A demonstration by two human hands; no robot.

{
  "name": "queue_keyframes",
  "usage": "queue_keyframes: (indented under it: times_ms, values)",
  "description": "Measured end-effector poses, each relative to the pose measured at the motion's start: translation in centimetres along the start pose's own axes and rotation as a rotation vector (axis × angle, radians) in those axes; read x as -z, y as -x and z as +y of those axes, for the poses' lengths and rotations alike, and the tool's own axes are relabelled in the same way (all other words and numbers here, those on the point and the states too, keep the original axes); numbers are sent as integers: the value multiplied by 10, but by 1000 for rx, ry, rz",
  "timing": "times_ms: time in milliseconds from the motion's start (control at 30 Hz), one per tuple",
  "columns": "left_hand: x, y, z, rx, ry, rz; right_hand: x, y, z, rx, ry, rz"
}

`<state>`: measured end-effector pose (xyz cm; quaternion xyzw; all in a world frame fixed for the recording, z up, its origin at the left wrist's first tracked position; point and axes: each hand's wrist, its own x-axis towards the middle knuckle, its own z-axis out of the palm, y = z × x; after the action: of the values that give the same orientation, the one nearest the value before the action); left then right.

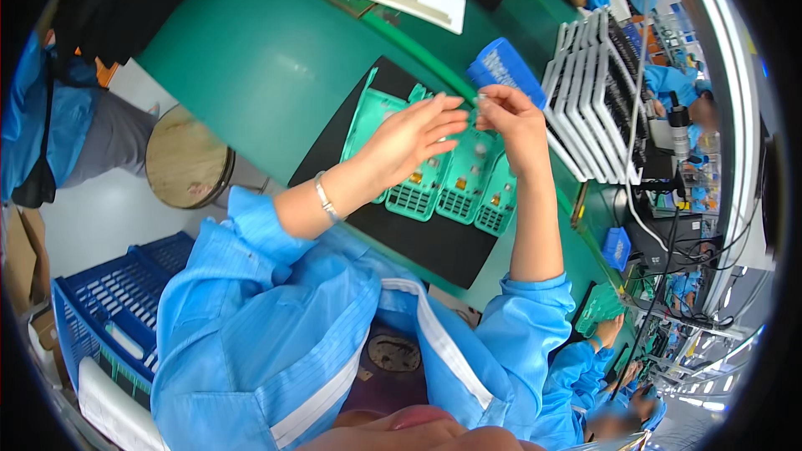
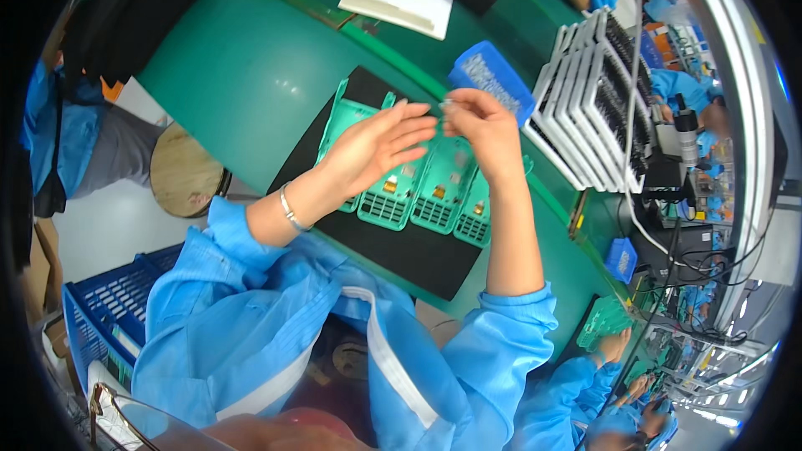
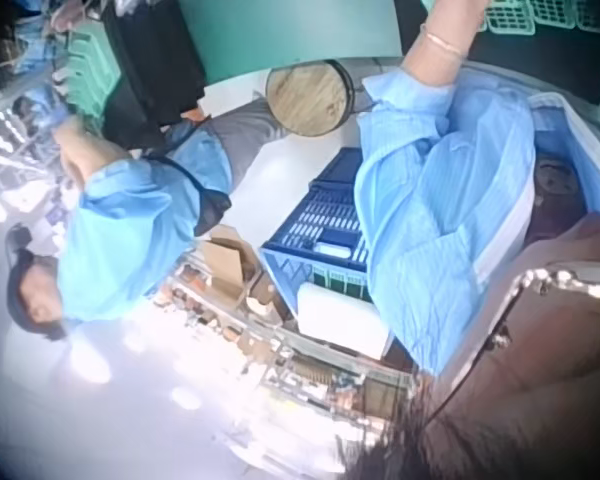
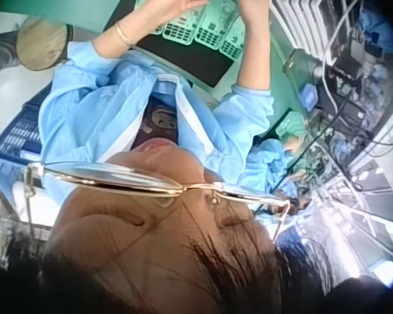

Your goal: Assembling small electronic components into green plastic housings on an industrial production line.

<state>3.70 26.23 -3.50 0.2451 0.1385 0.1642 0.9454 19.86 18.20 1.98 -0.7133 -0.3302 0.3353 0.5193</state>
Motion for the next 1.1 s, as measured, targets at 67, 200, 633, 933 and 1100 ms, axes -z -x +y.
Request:
queue_keyframes:
  times_ms: [67,200,633,933,1100]
  values:
    - [5,2,-10,-29,162,-50,-32,19,7,63,195,-76]
    - [34,20,-27,-59,294,-62,-73,54,10,293,373,-95]
    - [67,81,-21,-124,308,28,-125,113,43,437,598,-36]
    - [72,98,-10,-166,232,15,-150,121,44,559,878,-35]
    - [83,107,-8,-171,240,13,-158,118,45,647,891,-92]
